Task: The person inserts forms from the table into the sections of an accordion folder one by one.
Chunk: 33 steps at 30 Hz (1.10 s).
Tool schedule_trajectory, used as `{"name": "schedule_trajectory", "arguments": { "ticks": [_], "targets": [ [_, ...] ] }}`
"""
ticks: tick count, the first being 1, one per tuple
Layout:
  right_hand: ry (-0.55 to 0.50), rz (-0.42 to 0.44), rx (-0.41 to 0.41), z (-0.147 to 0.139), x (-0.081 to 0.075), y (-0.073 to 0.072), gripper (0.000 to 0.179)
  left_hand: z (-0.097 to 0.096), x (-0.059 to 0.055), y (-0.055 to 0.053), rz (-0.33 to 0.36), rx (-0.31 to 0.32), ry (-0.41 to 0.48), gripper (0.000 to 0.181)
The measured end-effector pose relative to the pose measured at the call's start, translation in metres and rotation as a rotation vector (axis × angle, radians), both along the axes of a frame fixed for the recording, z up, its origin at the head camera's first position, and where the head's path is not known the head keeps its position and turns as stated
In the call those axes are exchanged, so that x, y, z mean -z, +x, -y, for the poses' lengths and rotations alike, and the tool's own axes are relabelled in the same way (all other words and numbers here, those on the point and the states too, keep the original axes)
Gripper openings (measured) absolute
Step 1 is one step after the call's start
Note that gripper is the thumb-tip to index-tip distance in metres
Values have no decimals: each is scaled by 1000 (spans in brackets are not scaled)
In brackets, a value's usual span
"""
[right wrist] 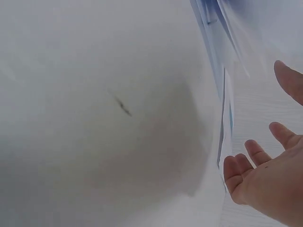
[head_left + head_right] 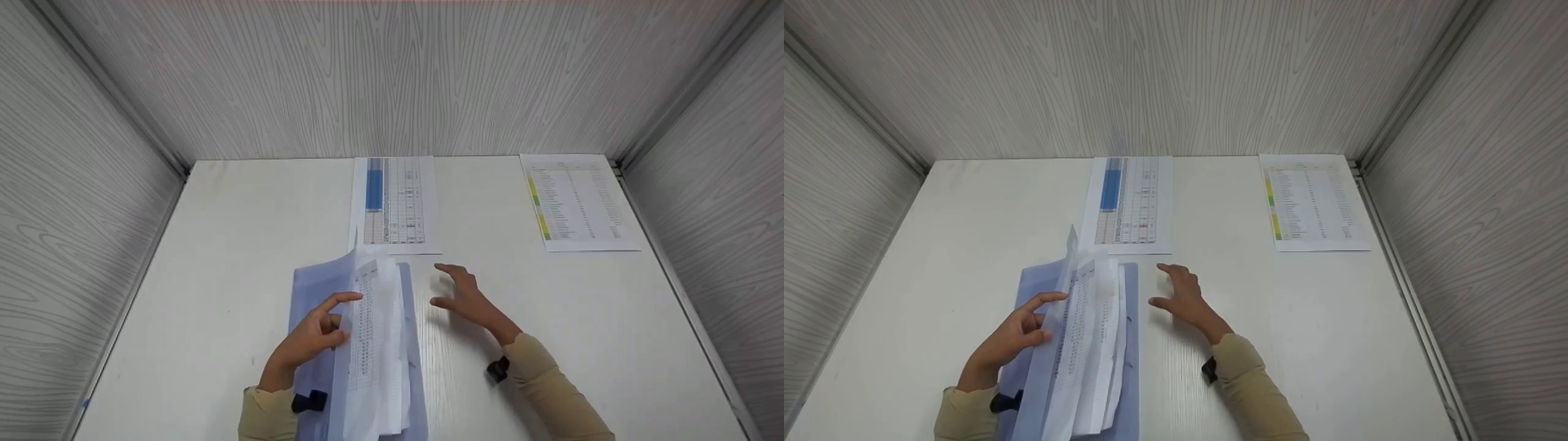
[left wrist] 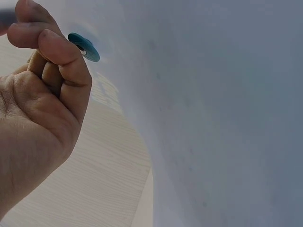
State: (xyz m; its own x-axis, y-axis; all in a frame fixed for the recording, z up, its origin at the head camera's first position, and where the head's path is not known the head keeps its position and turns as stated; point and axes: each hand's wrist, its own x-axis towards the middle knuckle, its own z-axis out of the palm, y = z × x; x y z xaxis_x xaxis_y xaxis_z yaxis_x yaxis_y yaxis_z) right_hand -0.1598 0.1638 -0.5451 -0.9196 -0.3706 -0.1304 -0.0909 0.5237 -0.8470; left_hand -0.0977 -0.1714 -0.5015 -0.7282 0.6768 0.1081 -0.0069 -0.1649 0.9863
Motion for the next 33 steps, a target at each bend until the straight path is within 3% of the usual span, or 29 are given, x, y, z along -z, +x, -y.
{"name": "schedule_trajectory", "arguments": {
  "ticks": [6, 17, 24, 33],
  "targets": [
    [80, -73, 8, -3, 6, -16, 77, 0, 0, 0, 11, 7, 17, 58],
    [268, -51, 99, 1, 24, -32, 80, -1, 1, 1, 25, 6, 19, 58],
    [399, -51, 65, 0, 22, -45, 82, -2, 2, 0, 7, -6, -1, 57],
    [454, -71, 54, 2, 24, -55, 75, -2, 3, -2, 25, 16, 23, 57]
  ]
}}
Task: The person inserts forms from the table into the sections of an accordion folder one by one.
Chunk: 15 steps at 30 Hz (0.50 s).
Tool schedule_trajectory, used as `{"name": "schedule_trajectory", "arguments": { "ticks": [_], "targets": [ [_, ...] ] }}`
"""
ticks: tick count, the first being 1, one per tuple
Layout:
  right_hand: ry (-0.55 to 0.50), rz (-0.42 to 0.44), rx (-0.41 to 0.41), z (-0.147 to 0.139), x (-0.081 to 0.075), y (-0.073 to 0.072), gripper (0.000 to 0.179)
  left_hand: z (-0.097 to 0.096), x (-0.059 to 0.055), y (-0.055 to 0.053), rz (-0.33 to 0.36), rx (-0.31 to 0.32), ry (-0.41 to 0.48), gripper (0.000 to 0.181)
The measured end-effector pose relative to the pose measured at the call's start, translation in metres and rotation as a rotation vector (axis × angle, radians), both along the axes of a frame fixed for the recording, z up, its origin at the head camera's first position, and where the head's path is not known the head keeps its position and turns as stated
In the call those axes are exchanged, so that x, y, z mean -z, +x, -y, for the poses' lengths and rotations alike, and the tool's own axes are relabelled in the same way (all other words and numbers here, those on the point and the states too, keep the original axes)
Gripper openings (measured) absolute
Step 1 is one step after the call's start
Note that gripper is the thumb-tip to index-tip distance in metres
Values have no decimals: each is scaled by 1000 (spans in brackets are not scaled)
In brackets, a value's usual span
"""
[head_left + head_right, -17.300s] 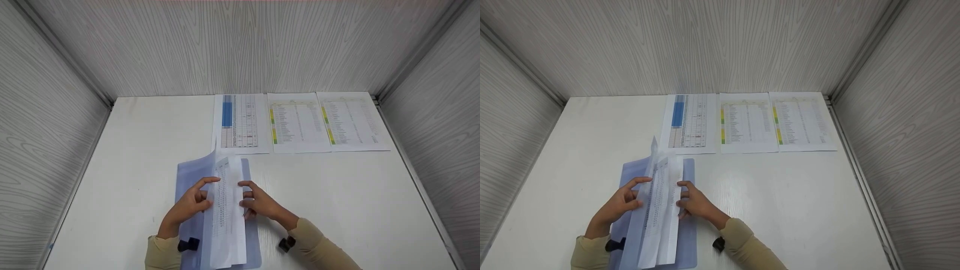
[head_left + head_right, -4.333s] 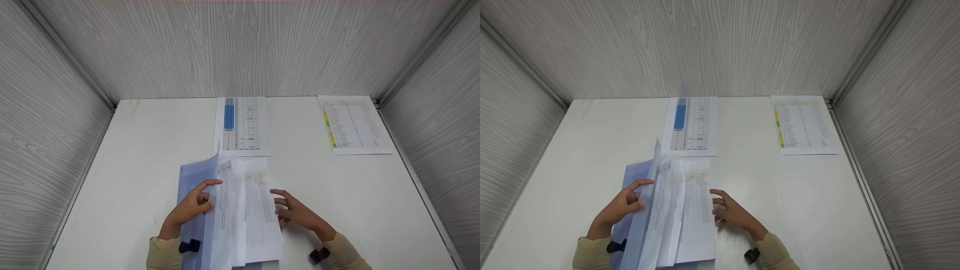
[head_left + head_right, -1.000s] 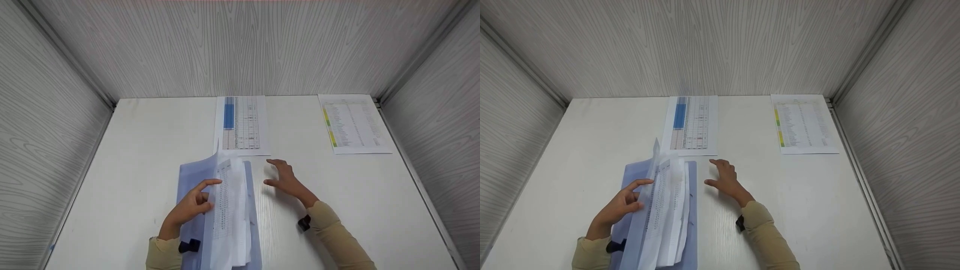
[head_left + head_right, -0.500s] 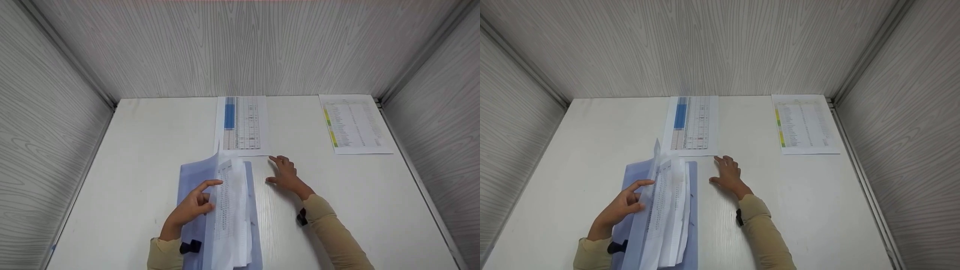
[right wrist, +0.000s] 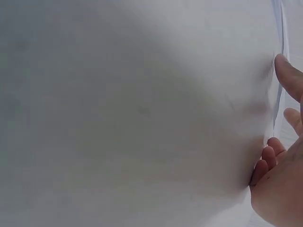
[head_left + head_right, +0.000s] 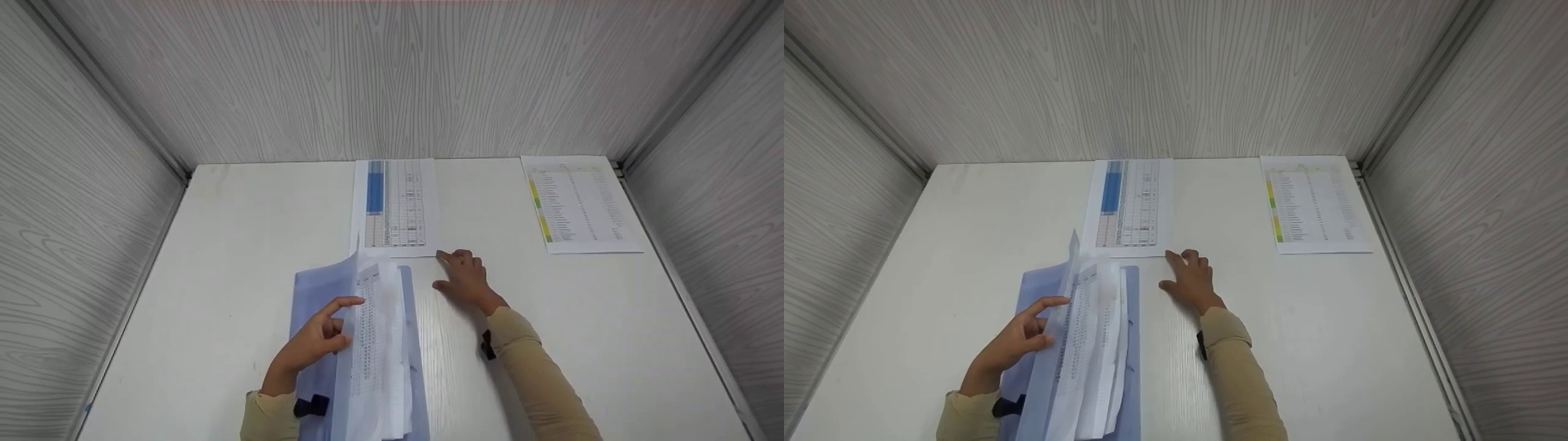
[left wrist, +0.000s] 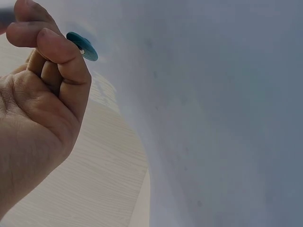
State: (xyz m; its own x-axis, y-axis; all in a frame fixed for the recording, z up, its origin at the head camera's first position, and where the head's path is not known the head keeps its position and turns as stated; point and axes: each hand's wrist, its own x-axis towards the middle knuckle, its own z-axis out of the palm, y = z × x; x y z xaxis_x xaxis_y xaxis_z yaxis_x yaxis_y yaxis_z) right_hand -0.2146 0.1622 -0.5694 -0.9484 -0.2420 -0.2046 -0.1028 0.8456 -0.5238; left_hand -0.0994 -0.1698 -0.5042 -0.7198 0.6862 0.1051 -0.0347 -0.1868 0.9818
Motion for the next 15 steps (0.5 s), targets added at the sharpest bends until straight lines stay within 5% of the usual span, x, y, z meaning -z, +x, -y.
{"name": "schedule_trajectory", "arguments": {
  "ticks": [15],
  "targets": [
    [61, 16, 15, 6, -2, -7, 71, 2, 1, 3, -27, -24, -6, 57]
  ]
}}
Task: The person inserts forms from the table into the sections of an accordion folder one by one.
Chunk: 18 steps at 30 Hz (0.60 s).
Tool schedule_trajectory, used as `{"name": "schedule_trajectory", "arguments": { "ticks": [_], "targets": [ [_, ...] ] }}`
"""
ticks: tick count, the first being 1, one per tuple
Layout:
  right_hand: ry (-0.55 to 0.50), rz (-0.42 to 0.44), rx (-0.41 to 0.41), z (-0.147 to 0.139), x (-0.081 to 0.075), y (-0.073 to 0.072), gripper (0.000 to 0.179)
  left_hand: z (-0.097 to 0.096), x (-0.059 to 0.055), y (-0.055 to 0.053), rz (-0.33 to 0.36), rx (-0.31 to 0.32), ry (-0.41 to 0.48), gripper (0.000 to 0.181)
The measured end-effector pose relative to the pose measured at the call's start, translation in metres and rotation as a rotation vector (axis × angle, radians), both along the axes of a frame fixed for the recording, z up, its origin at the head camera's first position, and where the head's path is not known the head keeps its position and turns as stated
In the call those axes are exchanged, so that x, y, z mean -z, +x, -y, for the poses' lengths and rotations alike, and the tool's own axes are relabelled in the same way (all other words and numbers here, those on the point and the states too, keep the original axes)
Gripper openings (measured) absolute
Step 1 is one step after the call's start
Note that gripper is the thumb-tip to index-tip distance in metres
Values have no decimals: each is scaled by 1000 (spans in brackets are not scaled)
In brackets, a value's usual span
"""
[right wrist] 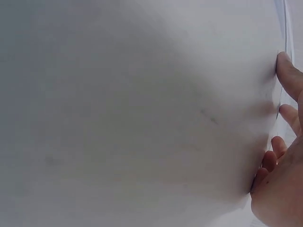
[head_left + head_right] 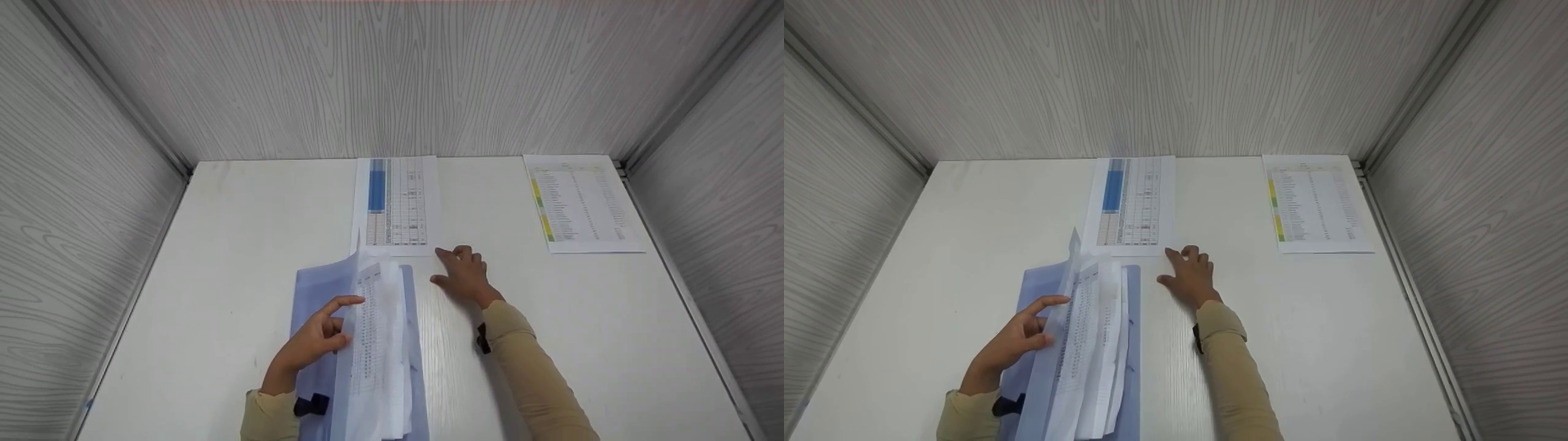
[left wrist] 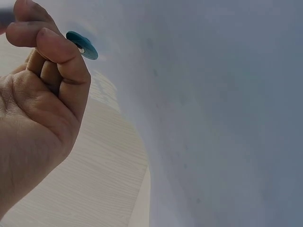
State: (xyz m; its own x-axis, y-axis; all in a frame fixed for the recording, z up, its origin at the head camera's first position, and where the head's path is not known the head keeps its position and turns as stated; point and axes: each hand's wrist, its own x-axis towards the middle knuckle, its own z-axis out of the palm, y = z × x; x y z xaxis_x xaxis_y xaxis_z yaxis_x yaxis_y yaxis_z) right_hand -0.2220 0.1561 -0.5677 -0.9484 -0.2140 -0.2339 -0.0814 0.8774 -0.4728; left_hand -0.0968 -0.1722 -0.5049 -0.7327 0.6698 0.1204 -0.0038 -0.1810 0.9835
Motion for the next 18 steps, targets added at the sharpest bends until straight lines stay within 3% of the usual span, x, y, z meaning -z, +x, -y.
{"name": "schedule_trajectory", "arguments": {
  "ticks": [8, 18],
  "targets": [
    [3, -14, -1, -2, -4, 4, 69, 4, -7, -3, 21, 7, 6, 57],
    [45, -25, 2, -27, -1, 8, 68, 4, -8, -3, 33, 17, 8, 58]
  ]
}}
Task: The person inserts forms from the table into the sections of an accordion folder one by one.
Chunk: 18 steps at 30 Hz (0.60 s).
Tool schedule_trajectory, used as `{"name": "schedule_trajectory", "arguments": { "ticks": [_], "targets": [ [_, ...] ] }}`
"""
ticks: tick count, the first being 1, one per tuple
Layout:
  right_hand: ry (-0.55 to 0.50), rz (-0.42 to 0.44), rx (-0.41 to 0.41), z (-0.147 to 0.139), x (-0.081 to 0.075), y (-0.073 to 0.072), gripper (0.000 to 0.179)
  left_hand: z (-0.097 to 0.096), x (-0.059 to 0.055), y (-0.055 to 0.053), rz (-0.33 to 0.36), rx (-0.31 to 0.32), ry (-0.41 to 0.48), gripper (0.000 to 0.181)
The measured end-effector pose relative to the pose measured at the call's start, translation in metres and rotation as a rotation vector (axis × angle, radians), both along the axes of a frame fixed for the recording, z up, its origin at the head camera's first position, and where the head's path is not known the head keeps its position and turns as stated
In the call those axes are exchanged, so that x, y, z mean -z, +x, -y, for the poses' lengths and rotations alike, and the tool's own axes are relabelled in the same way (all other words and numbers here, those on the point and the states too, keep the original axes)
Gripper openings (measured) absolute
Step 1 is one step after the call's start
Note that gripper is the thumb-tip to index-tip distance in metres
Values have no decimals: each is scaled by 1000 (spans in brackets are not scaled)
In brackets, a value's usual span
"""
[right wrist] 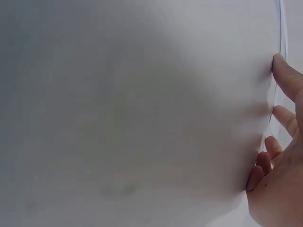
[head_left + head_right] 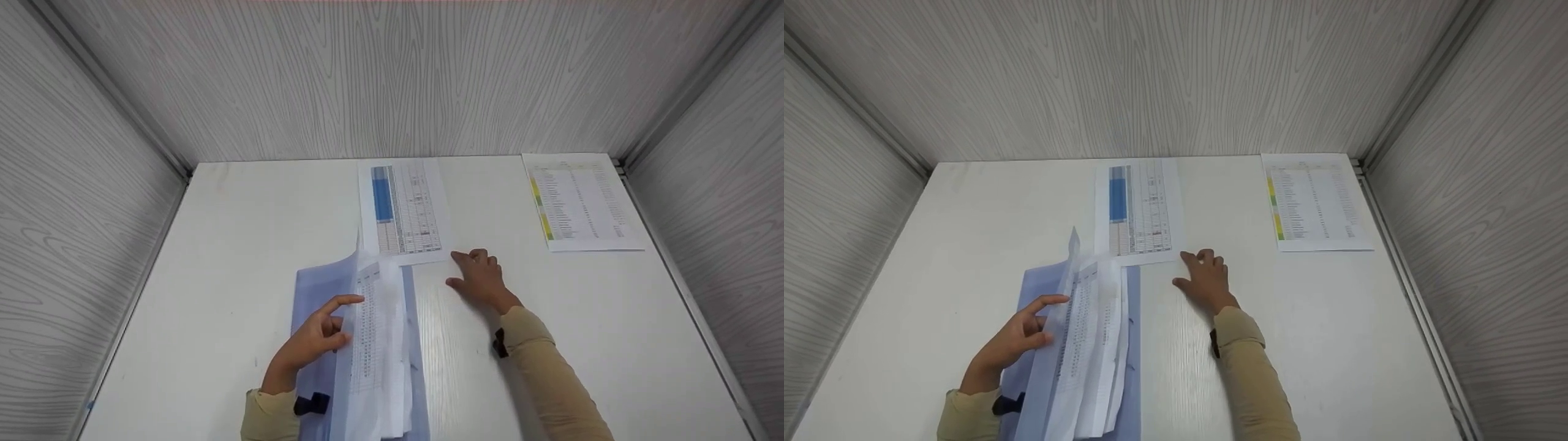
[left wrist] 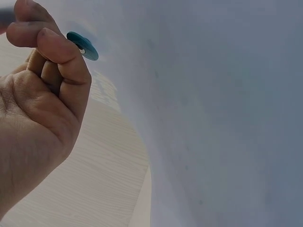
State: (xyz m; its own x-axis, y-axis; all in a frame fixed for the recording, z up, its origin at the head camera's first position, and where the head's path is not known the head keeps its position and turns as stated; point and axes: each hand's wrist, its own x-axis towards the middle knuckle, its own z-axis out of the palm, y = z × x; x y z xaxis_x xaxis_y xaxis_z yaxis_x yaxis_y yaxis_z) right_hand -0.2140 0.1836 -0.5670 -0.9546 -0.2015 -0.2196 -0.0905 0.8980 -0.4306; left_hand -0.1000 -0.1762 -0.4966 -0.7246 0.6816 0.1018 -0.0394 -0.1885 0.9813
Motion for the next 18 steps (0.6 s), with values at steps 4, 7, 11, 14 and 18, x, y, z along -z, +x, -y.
{"name": "schedule_trajectory", "arguments": {
  "ticks": [4, 7, 11, 14, 18],
  "targets": [
    [12, 6, 7, -12, 0, 4, 67, 1, -1, 1, -13, -8, 3, 58],
    [17, 14, 13, -20, -1, 8, 67, 1, -1, 1, -9, -5, 2, 58],
    [28, 23, 9, -28, -3, 14, 67, 1, -1, 2, -5, -2, -2, 58],
    [43, 18, 2, -35, -6, 20, 67, 1, -1, 1, -22, -5, -8, 57],
    [53, 16, 20, -45, -8, 27, 67, 2, -1, 0, -40, -6, -8, 58]
  ]
}}
